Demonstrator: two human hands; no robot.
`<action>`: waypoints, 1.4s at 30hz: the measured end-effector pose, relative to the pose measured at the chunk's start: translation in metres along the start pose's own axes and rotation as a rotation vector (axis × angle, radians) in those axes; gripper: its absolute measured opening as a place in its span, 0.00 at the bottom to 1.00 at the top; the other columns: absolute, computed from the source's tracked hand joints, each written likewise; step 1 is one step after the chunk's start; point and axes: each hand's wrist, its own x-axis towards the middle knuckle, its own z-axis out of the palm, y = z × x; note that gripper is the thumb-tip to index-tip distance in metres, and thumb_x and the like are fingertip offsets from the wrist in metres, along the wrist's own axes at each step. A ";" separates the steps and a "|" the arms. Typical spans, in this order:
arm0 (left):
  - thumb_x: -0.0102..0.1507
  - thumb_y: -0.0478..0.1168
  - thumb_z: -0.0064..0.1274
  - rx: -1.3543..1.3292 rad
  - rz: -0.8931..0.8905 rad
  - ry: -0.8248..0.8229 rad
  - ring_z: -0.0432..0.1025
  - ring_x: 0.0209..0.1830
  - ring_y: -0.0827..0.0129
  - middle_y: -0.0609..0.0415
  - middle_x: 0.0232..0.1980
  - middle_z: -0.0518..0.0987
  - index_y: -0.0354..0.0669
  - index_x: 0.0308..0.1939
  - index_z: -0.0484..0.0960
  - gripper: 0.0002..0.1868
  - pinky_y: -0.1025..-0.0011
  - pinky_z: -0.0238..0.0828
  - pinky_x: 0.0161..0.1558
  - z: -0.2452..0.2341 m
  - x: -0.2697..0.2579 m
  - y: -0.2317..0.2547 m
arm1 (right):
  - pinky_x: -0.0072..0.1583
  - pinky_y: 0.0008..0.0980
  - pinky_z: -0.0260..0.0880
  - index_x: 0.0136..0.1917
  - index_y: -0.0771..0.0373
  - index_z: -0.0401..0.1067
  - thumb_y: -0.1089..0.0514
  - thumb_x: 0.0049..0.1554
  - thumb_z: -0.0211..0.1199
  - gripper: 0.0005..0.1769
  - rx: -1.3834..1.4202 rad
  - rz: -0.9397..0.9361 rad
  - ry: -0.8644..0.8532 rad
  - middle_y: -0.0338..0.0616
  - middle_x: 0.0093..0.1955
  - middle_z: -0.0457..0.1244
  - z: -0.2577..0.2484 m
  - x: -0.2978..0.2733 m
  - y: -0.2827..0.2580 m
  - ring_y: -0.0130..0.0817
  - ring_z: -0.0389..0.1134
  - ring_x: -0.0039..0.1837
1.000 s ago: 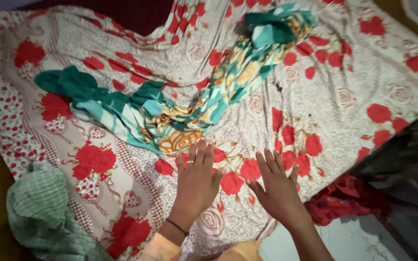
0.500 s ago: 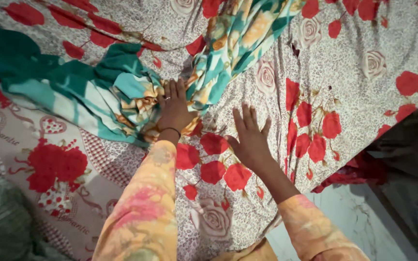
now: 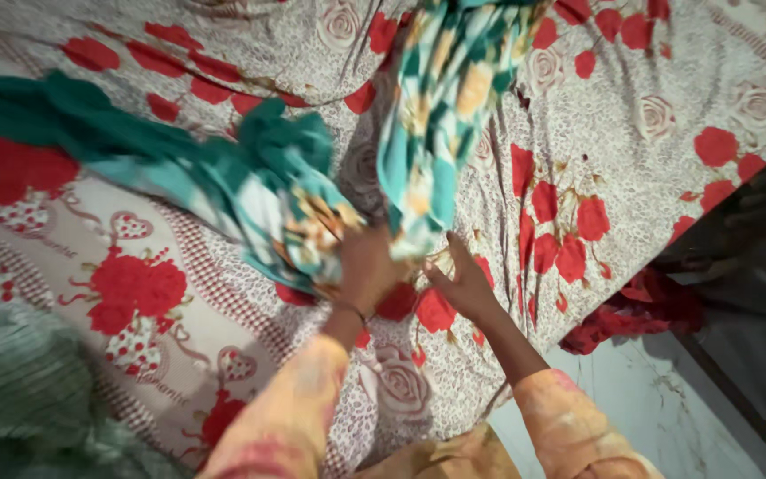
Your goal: The person folds a patterned cloth and a green towel, then smooths a floral bedsheet. They pick up an iron and wrap its cord, then gather a stack of paper and a pressure cooker. Finally, they walk through a doorway and place the cooker into a basin.
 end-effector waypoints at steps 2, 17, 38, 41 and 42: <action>0.56 0.53 0.66 -0.002 0.015 -0.041 0.74 0.40 0.44 0.41 0.35 0.80 0.39 0.39 0.82 0.22 0.49 0.66 0.48 -0.003 -0.046 0.049 | 0.67 0.44 0.59 0.75 0.69 0.61 0.45 0.63 0.65 0.37 0.632 0.287 -0.033 0.50 0.68 0.61 0.003 -0.016 0.007 0.40 0.59 0.69; 0.63 0.52 0.62 -0.686 -0.062 0.165 0.80 0.47 0.63 0.47 0.51 0.84 0.34 0.54 0.82 0.26 0.68 0.75 0.48 0.041 -0.278 0.079 | 0.54 0.35 0.74 0.57 0.65 0.74 0.65 0.51 0.70 0.19 1.132 0.287 0.198 0.42 0.49 0.70 -0.043 -0.230 -0.023 0.35 0.73 0.51; 0.69 0.47 0.54 -0.936 0.287 -0.348 0.77 0.46 0.70 0.53 0.47 0.84 0.35 0.50 0.85 0.17 0.70 0.72 0.49 0.044 -0.604 0.240 | 0.69 0.47 0.68 0.71 0.64 0.66 0.52 0.64 0.55 0.25 1.459 0.140 1.007 0.47 0.69 0.66 -0.039 -0.852 0.049 0.44 0.67 0.69; 0.68 0.43 0.54 -1.161 0.108 -0.461 0.74 0.42 0.74 0.56 0.44 0.82 0.35 0.48 0.81 0.13 0.72 0.74 0.43 -0.007 -0.626 0.237 | 0.73 0.49 0.65 0.70 0.61 0.66 0.58 0.65 0.60 0.21 1.127 0.073 1.359 0.44 0.68 0.65 -0.021 -0.975 0.014 0.44 0.66 0.71; 0.68 0.42 0.52 -1.181 0.183 -0.535 0.73 0.44 0.77 0.58 0.46 0.83 0.36 0.50 0.82 0.13 0.75 0.72 0.46 -0.018 -0.640 0.242 | 0.73 0.48 0.66 0.69 0.61 0.67 0.60 0.64 0.60 0.20 1.104 0.085 1.415 0.44 0.67 0.65 -0.010 -1.011 -0.003 0.43 0.66 0.69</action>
